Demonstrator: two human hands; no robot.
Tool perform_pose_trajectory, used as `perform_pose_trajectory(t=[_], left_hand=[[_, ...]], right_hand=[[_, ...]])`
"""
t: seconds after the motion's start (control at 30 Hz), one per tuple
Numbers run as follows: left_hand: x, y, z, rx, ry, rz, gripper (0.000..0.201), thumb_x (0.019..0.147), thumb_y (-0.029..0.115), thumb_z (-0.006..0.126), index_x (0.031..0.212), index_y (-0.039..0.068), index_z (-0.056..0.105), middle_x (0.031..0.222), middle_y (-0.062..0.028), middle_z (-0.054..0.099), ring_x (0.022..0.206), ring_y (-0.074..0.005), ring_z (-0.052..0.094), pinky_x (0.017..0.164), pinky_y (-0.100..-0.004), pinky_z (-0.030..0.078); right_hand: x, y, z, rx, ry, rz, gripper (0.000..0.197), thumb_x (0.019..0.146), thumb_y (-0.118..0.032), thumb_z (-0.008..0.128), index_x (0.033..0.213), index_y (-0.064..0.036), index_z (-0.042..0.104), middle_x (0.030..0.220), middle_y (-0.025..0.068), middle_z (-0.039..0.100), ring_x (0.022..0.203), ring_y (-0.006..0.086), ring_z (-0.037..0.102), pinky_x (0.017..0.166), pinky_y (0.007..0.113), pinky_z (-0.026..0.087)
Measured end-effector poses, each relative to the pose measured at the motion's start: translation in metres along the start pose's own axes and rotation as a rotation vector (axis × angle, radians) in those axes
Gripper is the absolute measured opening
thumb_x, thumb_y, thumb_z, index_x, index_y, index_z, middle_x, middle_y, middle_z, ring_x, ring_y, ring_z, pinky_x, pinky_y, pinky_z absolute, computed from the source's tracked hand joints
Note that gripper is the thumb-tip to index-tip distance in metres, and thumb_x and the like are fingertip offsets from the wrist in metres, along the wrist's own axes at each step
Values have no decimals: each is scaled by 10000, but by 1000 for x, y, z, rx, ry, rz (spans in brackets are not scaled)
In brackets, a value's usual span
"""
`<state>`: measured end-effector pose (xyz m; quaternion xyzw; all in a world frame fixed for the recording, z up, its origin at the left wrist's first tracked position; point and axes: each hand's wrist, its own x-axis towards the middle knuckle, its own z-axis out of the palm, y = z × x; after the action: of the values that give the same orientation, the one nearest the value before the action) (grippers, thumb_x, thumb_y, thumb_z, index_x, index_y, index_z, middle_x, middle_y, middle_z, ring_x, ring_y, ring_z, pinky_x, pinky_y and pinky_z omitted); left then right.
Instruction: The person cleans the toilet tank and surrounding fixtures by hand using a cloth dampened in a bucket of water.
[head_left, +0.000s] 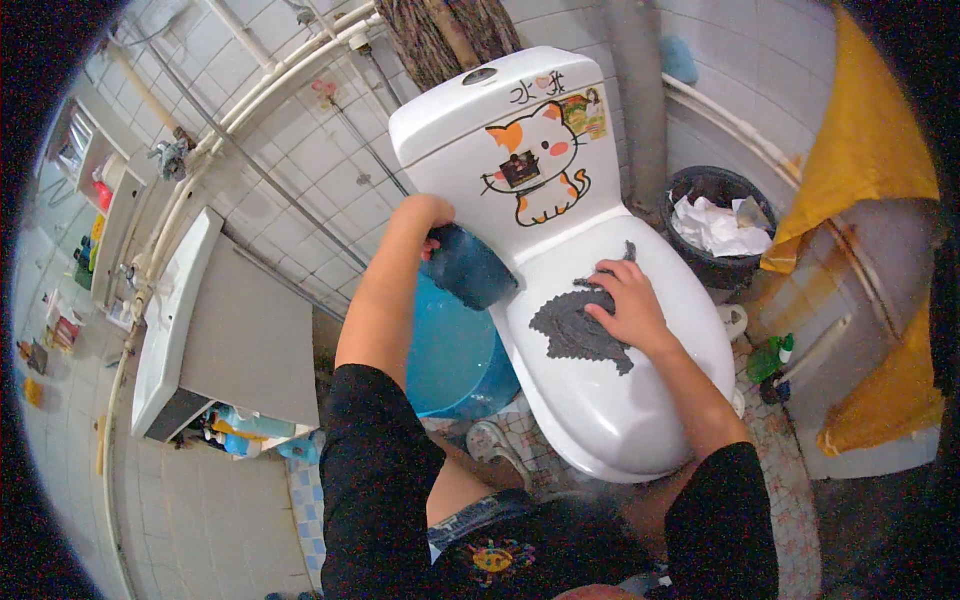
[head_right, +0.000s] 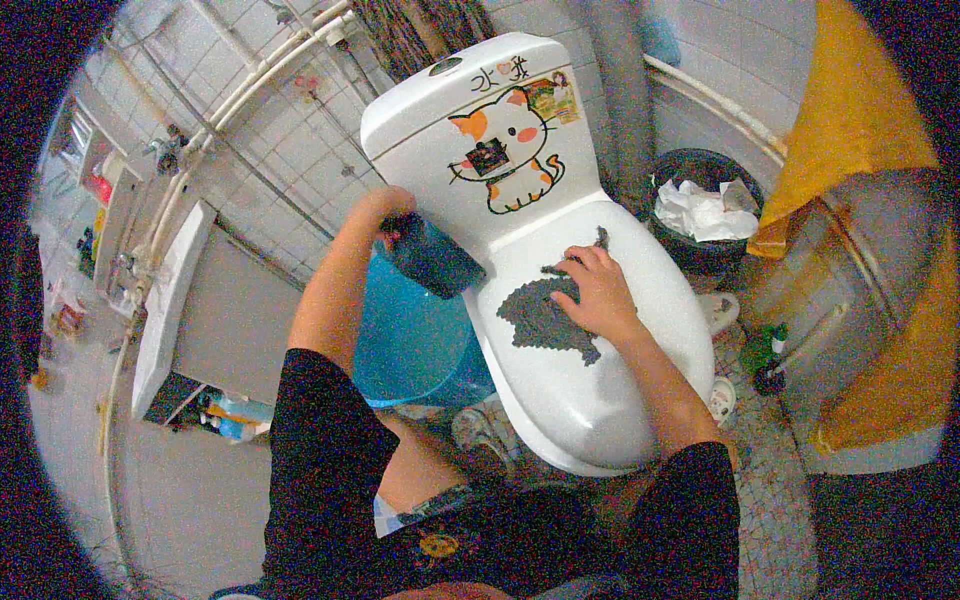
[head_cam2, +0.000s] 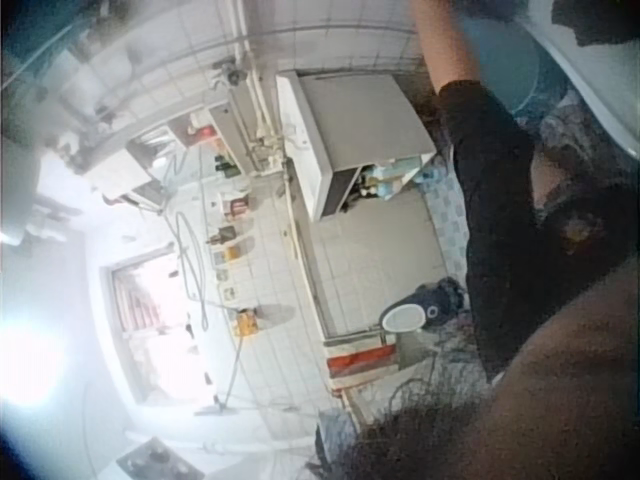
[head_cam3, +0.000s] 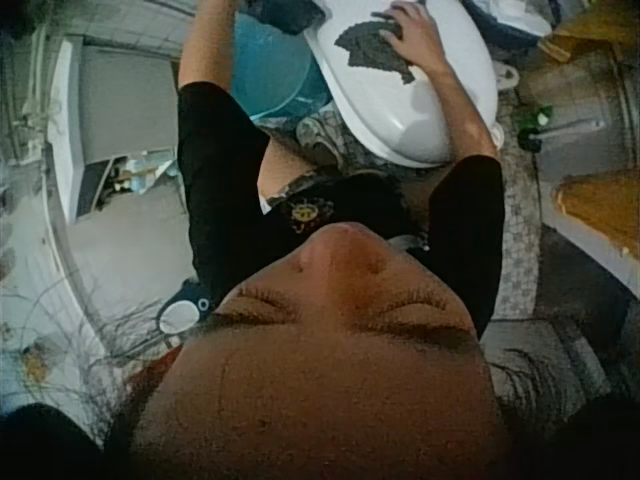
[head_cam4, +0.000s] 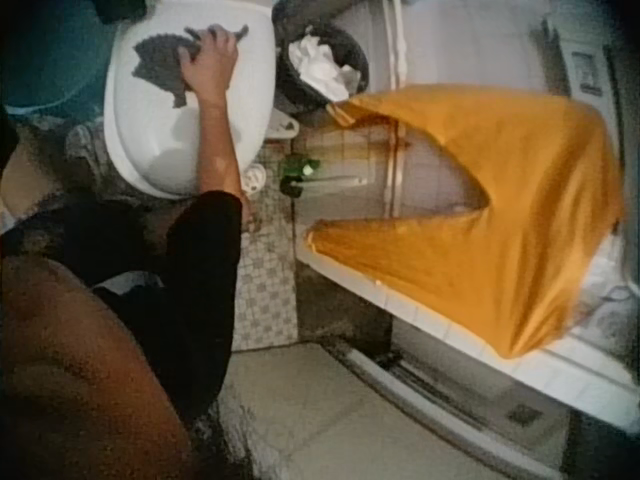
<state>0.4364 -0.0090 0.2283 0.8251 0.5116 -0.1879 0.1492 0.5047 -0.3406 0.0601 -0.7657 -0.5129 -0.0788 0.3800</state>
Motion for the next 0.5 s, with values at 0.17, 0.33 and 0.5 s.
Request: perform_pose_trajectory(t=[0.17, 0.33, 0.5], left_hand=[[-7, -18, 4, -59, 71, -18, 261, 857, 154, 423, 823, -35, 600, 699, -180, 617, 576, -308, 638, 539, -404, 549], [25, -125, 19, -49, 23, 156, 244, 869, 175, 466, 818, -27, 592, 698, -189, 626, 547, -290, 639, 492, -429, 556], [70, -243, 116, -783, 96, -48, 232, 845, 95, 456, 817, -106, 567, 690, -260, 616, 510, -360, 651, 415, -486, 538]], right_hand=[[-1, 2, -3, -21, -18, 28, 407, 760, -267, 746, 1110, -88, 642, 1237, 88, 534, 1217, 303, 455, 1033, 438, 375], [0, -2, 2, -14, 58, -27, 370, 726, -170, 752, 1062, -64, 638, 1199, 103, 553, 1147, 329, 493, 976, 419, 415], [3, -8, 4, -27, -3, -11, 382, 782, -264, 728, 1102, -75, 640, 1225, 98, 537, 1191, 314, 468, 1005, 438, 402]])
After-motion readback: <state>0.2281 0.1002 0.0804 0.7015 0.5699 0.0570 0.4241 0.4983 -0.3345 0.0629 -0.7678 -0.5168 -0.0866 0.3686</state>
